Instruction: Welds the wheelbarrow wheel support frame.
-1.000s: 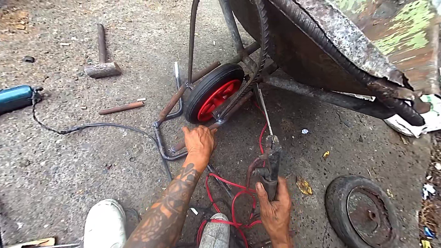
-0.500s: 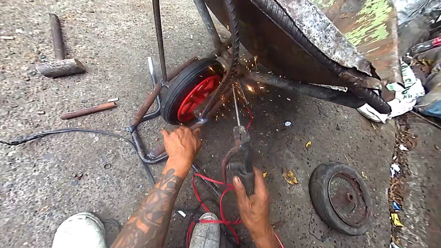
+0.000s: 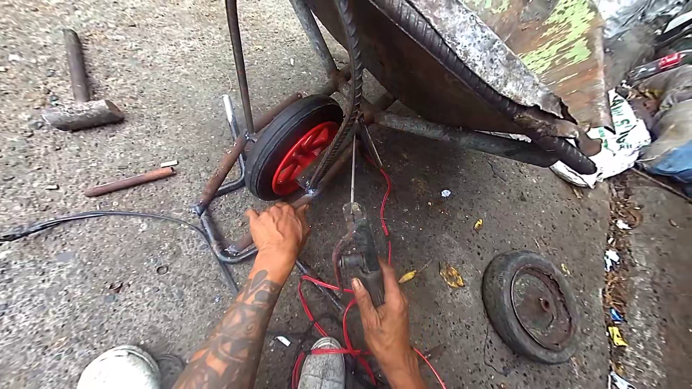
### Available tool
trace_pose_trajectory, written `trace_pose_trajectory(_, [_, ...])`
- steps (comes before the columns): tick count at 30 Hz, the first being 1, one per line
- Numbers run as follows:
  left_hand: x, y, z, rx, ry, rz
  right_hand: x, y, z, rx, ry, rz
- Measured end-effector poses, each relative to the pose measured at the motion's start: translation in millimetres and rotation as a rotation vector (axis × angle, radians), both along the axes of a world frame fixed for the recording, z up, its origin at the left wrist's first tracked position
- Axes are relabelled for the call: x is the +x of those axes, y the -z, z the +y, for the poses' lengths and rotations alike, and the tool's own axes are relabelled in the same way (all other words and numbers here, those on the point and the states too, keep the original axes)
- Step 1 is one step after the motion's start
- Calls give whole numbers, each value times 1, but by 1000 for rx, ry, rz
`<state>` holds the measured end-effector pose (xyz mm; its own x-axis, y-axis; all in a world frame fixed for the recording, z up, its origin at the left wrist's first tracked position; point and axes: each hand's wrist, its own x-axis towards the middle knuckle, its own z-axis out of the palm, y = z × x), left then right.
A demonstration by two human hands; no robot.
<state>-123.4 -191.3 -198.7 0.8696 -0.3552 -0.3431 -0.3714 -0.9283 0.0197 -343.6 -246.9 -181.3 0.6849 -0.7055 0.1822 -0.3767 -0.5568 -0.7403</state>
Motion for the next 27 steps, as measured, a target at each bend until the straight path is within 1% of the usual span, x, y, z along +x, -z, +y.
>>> trace_pose_trajectory(1, [0, -1, 0, -4, -6, 2, -1, -1, -1, 50, 2, -34])
trace_pose_trajectory(4, [0, -1, -1, -17, -14, -2, 0, -5, -6, 294, -1, -207])
trace_pose_trajectory(5, [-1, -2, -1, -14, -19, 2, -1, -6, -7, 321, 3, -236])
trace_pose_trajectory(9, [-1, -4, -1, -9, -13, 9, -7, -6, -8, 103, 11, -142])
trace_pose_trajectory(12, [-1, -3, -1, 10, -10, 11, -6, 0, -4, 20, 7, -93])
trace_pose_trajectory(19, [0, -4, -1, 13, -1, 7, 1, 9, 1, -63, -19, 59])
trace_pose_trajectory(22, [0, -6, -1, 15, 3, 21, -2, 10, 5, -86, -33, 60])
trace_pose_trajectory(27, [0, -5, -1, 9, -9, 23, -6, 7, 6, -54, -41, 16])
